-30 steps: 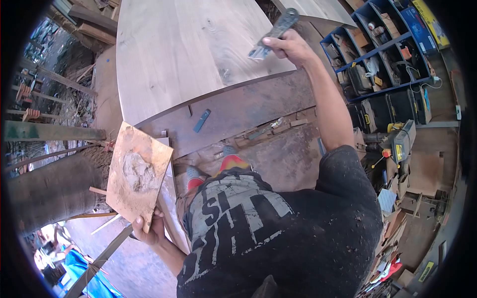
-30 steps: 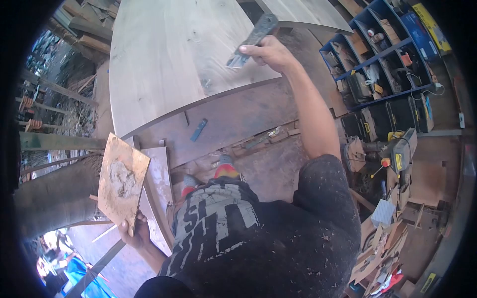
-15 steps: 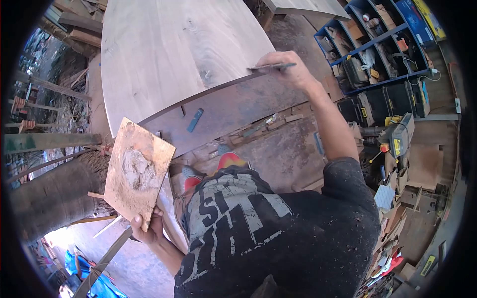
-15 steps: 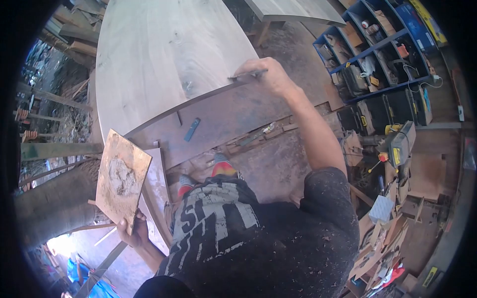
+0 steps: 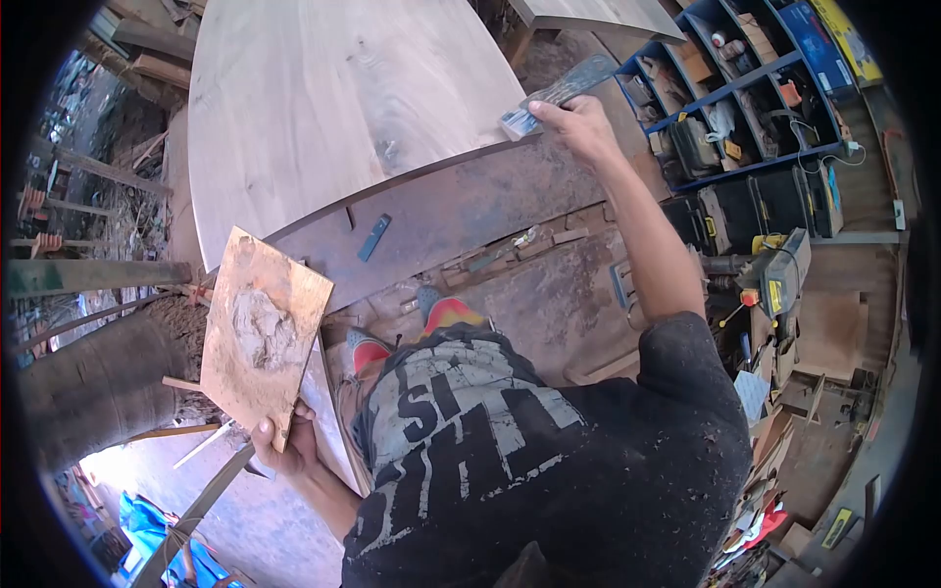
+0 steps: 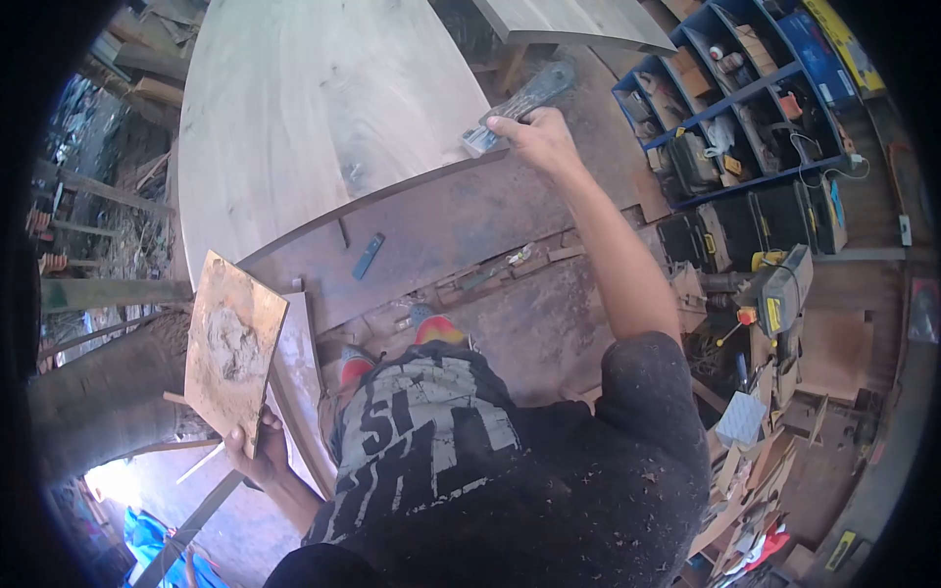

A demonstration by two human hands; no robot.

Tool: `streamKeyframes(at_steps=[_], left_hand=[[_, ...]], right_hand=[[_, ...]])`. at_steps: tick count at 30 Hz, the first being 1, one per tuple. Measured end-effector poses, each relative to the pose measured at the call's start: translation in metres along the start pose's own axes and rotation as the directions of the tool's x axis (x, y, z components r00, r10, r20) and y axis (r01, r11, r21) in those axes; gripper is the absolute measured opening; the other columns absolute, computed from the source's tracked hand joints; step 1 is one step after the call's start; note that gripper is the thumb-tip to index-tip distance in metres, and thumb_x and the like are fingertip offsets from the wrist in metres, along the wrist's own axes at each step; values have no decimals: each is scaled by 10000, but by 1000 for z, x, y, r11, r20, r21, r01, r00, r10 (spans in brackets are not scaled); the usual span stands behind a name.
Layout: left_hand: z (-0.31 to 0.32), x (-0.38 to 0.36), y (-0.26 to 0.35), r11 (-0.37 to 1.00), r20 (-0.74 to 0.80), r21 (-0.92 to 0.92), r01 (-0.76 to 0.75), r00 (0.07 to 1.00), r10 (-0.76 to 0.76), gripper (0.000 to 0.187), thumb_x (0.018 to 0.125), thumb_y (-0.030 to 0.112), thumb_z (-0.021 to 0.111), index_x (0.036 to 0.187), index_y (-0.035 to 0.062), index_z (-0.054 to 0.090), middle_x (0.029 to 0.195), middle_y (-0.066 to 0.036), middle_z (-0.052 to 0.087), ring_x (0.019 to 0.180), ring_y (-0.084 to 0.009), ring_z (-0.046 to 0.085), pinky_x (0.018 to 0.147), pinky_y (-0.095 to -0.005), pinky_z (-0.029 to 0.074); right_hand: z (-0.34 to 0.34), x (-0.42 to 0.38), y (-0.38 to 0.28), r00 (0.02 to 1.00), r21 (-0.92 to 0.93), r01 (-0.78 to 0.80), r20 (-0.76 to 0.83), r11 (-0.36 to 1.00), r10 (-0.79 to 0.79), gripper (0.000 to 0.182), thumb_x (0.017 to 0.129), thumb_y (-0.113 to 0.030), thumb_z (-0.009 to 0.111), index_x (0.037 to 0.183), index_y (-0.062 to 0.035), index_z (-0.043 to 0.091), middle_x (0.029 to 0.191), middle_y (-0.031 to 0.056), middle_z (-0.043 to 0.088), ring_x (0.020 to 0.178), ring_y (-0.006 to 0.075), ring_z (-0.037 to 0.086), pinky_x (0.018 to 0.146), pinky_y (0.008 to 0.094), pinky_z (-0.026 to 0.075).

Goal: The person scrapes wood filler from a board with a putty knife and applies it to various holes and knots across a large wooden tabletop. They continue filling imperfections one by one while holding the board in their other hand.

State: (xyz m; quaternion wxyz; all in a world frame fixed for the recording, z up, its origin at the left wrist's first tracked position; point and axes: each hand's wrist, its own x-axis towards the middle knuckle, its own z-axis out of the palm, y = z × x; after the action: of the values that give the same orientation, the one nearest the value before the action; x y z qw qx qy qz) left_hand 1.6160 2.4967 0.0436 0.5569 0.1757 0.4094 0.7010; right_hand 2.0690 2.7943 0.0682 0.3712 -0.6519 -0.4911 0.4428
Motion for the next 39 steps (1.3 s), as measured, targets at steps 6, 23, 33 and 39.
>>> streamKeyframes(at_steps=[6, 23, 33, 39], left_hand=[[0, -3, -4, 1000, -9, 0, -9, 1000, 9, 683, 815, 236, 638, 1363, -63, 359, 1011, -213, 596, 771, -248, 616, 636, -321, 541], [-1, 3, -2, 999, 22, 28, -38, 999, 38, 662, 824, 245, 620, 1360, -53, 370, 1037, -218, 593, 782, -239, 612, 655, -309, 539], [7, 0, -8, 999, 13, 15, -36, 999, 36, 657, 827, 239, 625, 1360, -50, 374, 1059, -217, 601, 789, -243, 614, 656, -313, 536], [11, -1, -8, 999, 6, 23, -39, 999, 39, 656, 817, 235, 637, 1347, -57, 383, 1038, -208, 608, 787, -241, 615, 651, -320, 537]], right_hand=[[15, 12, 19, 994, 72, -104, 39, 992, 101, 247, 822, -185, 739, 933, 36, 729, 739, 46, 666, 601, 99, 529, 534, 290, 401], [1, 25, -17, 964, -201, 213, 201, 956, -173, 285, 813, -274, 748, 888, 0, 744, 719, -9, 641, 611, 119, 542, 531, 317, 426], [29, -4, -14, 728, -342, 682, 392, 646, -562, 116, 833, -196, 694, 898, -110, 737, 822, 100, 700, 783, 325, 663, 701, 373, 538], [8, -20, -11, 707, -277, 688, 466, 671, -532, 99, 853, -96, 701, 917, -21, 709, 817, 53, 720, 769, 173, 679, 699, 303, 529]])
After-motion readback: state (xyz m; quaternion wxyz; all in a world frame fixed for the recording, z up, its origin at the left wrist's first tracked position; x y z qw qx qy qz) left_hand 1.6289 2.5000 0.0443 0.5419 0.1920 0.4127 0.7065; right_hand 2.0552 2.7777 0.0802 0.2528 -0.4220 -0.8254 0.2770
